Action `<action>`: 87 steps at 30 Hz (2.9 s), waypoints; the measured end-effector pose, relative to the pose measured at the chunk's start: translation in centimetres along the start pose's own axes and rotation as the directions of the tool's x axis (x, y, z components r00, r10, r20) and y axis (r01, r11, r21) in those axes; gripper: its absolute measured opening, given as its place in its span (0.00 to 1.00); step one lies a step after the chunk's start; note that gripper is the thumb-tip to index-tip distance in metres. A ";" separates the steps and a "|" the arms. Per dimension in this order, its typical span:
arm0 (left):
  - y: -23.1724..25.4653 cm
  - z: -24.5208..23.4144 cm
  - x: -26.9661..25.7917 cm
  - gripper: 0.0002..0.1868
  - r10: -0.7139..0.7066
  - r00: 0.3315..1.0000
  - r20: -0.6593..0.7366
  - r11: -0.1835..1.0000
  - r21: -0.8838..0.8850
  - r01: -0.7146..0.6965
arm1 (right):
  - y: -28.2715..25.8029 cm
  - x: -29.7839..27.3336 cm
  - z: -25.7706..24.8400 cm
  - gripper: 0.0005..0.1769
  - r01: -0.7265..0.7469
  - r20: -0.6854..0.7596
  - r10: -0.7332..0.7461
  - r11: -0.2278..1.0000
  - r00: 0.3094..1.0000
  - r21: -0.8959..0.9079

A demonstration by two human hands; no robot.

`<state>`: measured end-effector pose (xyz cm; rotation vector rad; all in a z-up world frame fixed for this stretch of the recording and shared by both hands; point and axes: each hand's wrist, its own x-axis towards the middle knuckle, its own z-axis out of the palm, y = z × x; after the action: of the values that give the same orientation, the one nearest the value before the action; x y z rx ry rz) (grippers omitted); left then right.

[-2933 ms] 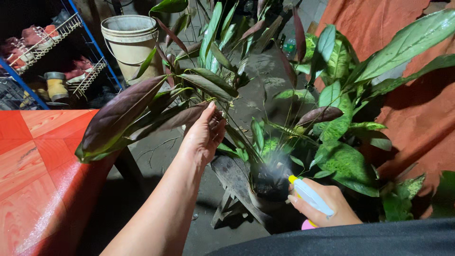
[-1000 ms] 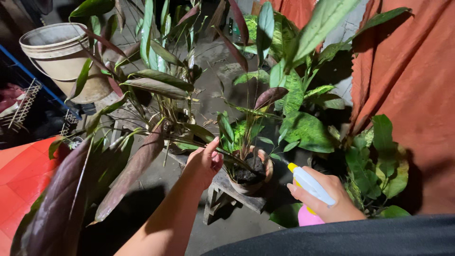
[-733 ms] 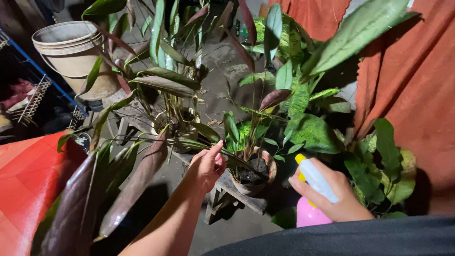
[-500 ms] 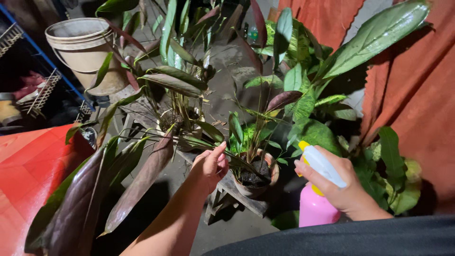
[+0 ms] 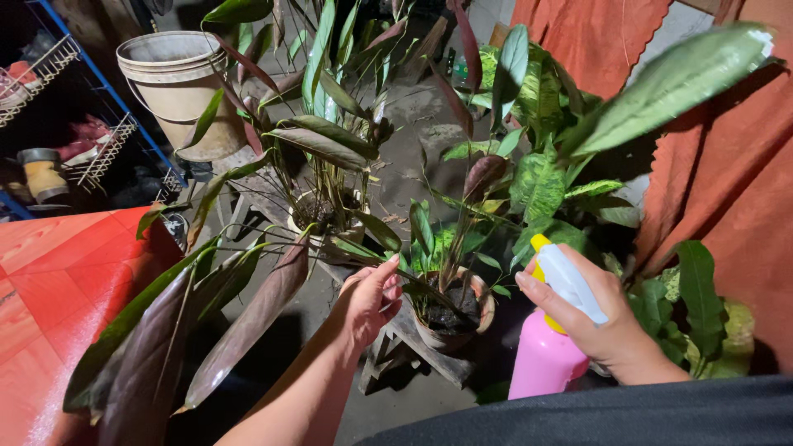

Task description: The person sprays water from a pink spray bottle onto the leaves of several potted plants. They hold and turn the plants to reach different leaves while misting them.

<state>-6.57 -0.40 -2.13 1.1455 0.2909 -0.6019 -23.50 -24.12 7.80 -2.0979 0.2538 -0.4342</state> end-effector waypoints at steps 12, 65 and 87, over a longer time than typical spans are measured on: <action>-0.3 -0.5 -0.2 0.19 -0.089 0.995 0.043 0.990 0.115 0.083 | 0.8 1.0 -0.6 0.12 0.022 0.010 -0.023 0.999 1.000 0.037; 2.7 5.9 -0.6 0.60 -0.020 0.998 0.065 0.945 0.326 -0.002 | 14.9 -2.4 1.3 0.21 -0.437 0.080 0.445 0.894 0.892 -0.098; 1.9 4.6 -2.6 0.57 -0.007 1.000 0.001 0.935 0.356 0.006 | 5.2 4.2 1.3 0.15 0.137 -0.071 -0.132 0.989 0.989 0.064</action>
<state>-7.92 -3.27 2.49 1.4935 0.1870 -0.6793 -19.17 -27.31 3.63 -2.0419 0.1343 -0.5864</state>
